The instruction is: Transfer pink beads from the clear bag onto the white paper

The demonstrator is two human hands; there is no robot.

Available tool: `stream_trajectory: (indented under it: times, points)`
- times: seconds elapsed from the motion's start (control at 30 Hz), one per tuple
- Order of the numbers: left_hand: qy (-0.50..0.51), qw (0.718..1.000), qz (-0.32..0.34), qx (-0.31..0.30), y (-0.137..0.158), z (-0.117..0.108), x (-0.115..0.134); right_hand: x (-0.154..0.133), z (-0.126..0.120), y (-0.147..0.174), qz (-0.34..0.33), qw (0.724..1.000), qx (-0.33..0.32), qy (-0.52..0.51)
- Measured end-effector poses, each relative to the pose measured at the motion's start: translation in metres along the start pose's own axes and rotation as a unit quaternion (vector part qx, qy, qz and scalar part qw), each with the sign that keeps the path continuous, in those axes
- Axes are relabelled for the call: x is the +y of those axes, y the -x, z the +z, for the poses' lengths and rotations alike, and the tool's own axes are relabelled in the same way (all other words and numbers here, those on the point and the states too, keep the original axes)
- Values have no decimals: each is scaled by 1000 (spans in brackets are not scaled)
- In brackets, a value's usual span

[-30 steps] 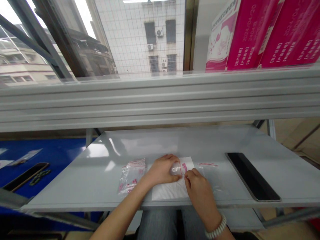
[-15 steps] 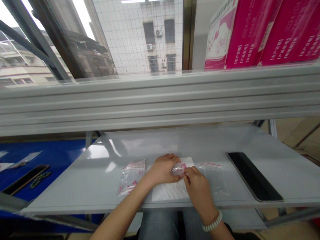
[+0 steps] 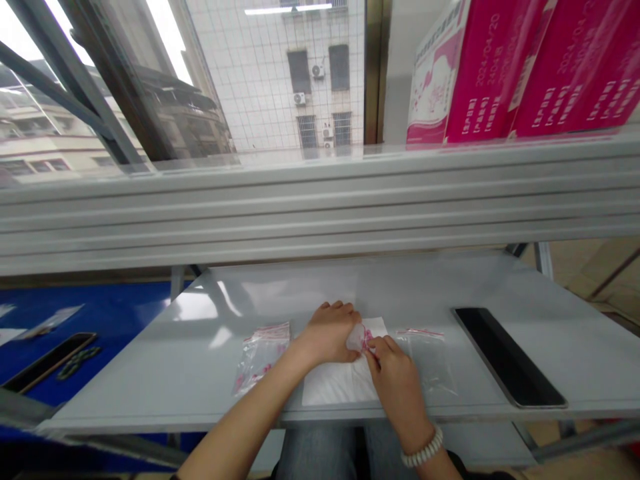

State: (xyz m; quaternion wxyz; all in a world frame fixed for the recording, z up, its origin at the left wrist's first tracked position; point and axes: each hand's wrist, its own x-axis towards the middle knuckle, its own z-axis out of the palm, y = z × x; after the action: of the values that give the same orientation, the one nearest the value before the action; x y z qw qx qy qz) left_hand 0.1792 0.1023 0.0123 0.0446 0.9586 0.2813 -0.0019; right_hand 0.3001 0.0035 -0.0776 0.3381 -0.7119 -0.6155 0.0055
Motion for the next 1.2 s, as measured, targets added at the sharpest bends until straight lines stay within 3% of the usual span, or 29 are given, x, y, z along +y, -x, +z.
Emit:
stream_trajectory:
  times: [0.23, 0.37, 0.43, 0.5, 0.6, 0.7, 0.83, 1.03, 1.1, 1.2]
  points:
    - [-10, 1000, 3, -4, -3, -8, 4, 1, 4, -1, -1, 999, 23, -29]
    - [2, 998, -36, 54, 13, -14, 9, 0, -3, 2, -3, 996, 58, -62]
    - [11, 993, -68, 95, 26, -11, 17, -3, -11, 6, 19, 986, 86, -143]
    - [40, 984, -96, 148, 39, -2, 29, -8, -19, 12, 65, 951, 97, -285]
    - [170, 931, -122, 298, 56, 23, 56, -19, -27, 22, 120, 875, 52, -467]
    - [273, 870, -156, 380, 68, 46, 83, -26, -33, 30, 137, 841, -12, -523]
    - [417, 807, -197, 369, 83, 54, 100, -27, -48, 35, 143, 841, -26, -521]
    - [608, 710, -185, 304, 95, 46, 90, -25, -64, 47, 94, 868, -44, -485]
    - [633, 689, -181, 303, 96, 46, 90, -25, -64, 53, 81, 872, -48, -480]
    - [636, 680, -183, 315, 97, 48, 95, -25, -63, 60, 70, 873, -46, -481]
